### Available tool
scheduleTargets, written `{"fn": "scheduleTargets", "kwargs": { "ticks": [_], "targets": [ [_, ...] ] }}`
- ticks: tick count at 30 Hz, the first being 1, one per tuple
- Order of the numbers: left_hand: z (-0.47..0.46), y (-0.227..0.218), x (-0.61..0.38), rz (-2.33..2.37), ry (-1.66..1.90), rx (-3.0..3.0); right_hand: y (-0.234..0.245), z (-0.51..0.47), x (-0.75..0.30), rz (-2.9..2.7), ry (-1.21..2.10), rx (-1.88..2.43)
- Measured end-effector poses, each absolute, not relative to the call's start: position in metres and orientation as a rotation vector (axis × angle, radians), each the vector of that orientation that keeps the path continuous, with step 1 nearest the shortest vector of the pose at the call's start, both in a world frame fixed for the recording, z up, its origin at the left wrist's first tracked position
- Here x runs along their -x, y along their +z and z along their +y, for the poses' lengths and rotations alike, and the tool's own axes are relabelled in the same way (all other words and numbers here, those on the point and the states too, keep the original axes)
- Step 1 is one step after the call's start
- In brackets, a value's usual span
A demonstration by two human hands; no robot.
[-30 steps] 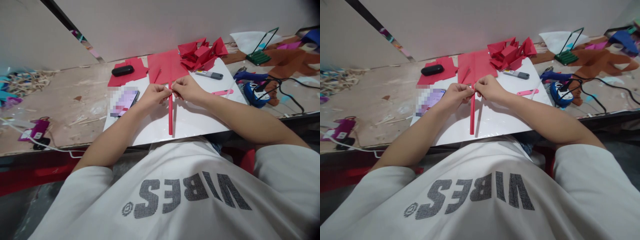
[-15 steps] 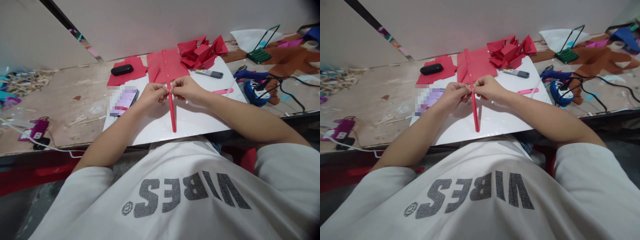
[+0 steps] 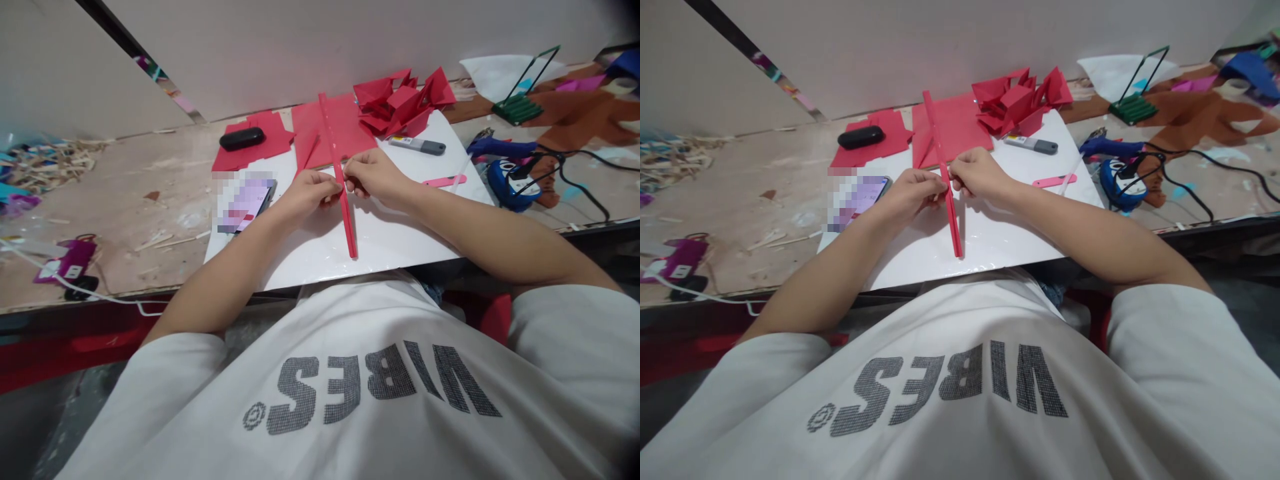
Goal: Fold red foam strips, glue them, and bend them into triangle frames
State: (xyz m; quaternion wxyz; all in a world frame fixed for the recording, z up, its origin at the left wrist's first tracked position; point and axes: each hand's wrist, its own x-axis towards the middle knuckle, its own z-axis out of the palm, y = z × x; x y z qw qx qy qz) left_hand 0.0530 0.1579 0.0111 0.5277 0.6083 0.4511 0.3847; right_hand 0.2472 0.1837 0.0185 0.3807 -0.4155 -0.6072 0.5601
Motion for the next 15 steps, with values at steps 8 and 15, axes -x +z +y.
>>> {"fn": "scheduleTargets", "kwargs": {
  "ticks": [8, 15],
  "targets": [
    [0.1601, 0.0094, -0.0507, 1.064, 0.907, -1.437, 0.0168, 0.1830, -0.2484, -1.574, 1.448, 1.019],
    [0.1608, 0.0051, -0.0549, 1.050, 0.981, -1.378, 0.0157, 0.1854, -0.2503, -1.522, 1.472, 0.982]
  ]
}}
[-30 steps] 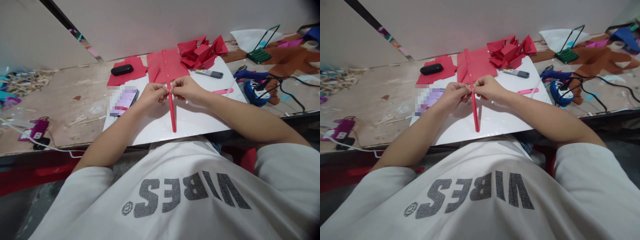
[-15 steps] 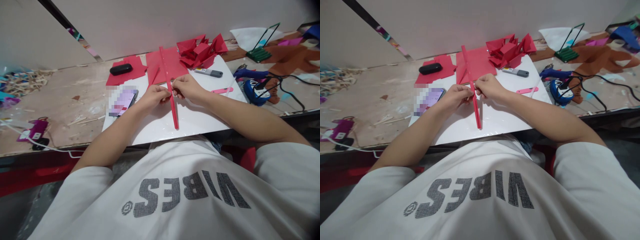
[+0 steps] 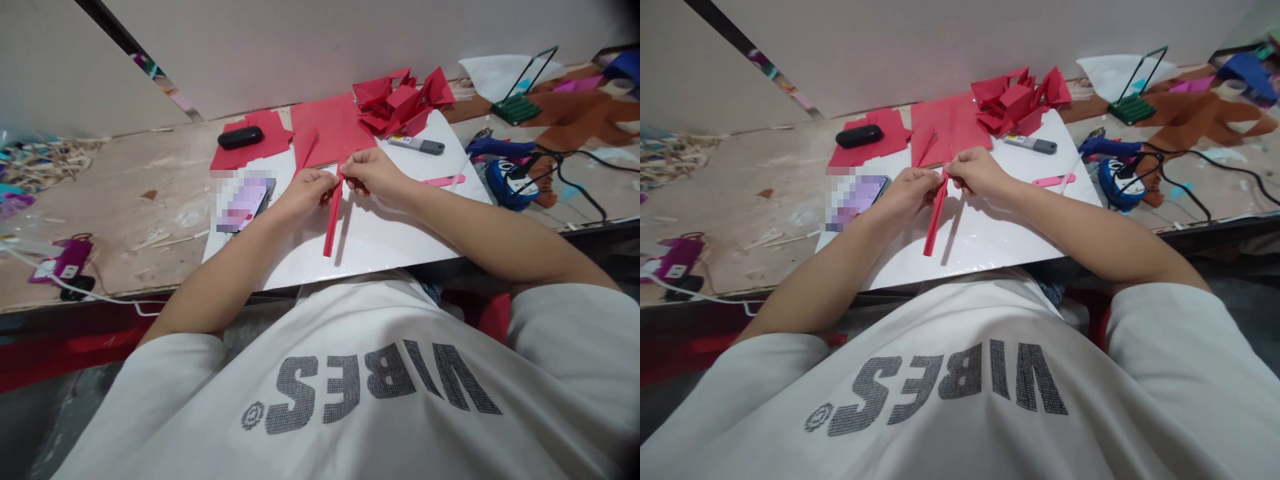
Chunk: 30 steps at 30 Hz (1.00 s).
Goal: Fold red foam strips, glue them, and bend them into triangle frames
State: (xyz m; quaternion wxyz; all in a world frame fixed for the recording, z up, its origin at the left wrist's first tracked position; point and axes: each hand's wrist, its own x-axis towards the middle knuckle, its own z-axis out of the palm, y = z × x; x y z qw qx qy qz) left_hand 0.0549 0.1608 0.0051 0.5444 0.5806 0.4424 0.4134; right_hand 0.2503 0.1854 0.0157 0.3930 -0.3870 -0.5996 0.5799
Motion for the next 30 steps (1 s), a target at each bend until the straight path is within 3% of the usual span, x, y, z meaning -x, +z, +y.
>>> {"fn": "scheduleTargets", "kwargs": {
  "ticks": [30],
  "targets": [
    [0.156, 0.011, -0.053, 0.908, 0.933, -1.240, 0.020, 0.181, -0.249, -1.753, 1.119, 1.051]
  ]
}}
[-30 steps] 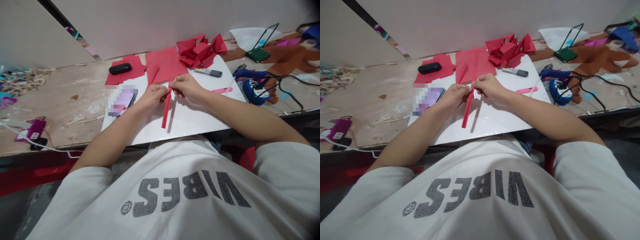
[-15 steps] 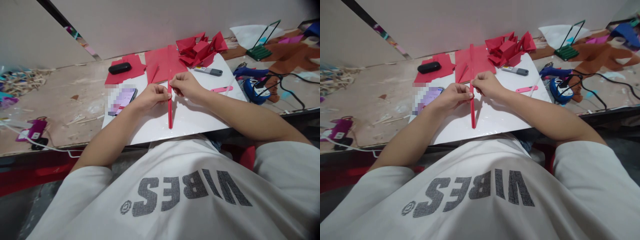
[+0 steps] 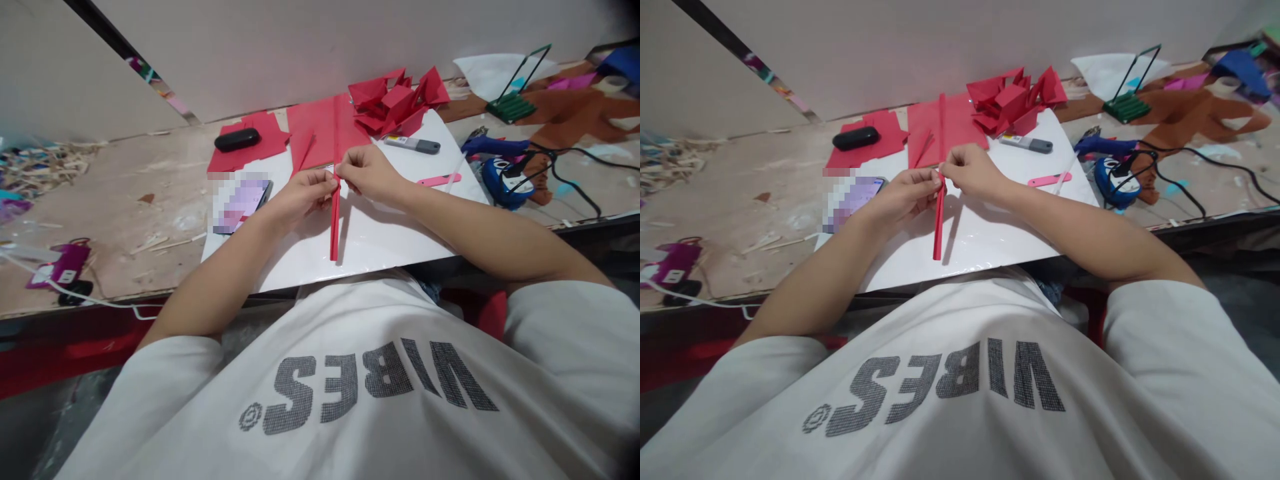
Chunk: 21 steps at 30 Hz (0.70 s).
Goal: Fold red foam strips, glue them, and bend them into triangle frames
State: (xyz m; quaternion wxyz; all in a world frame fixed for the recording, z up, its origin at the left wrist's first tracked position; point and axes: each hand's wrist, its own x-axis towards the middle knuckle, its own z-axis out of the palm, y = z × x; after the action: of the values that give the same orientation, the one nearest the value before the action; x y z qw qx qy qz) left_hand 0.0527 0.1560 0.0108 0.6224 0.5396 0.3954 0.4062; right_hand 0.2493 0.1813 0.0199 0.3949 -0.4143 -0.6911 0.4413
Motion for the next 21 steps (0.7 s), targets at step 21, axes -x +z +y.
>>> {"fn": "scheduleTargets", "kwargs": {
  "ticks": [21],
  "targets": [
    [0.175, 0.009, -0.043, 0.879, 1.134, -0.971, 0.086, 0.250, -0.486, -1.772, 0.192, 2.528]
  ]
}}
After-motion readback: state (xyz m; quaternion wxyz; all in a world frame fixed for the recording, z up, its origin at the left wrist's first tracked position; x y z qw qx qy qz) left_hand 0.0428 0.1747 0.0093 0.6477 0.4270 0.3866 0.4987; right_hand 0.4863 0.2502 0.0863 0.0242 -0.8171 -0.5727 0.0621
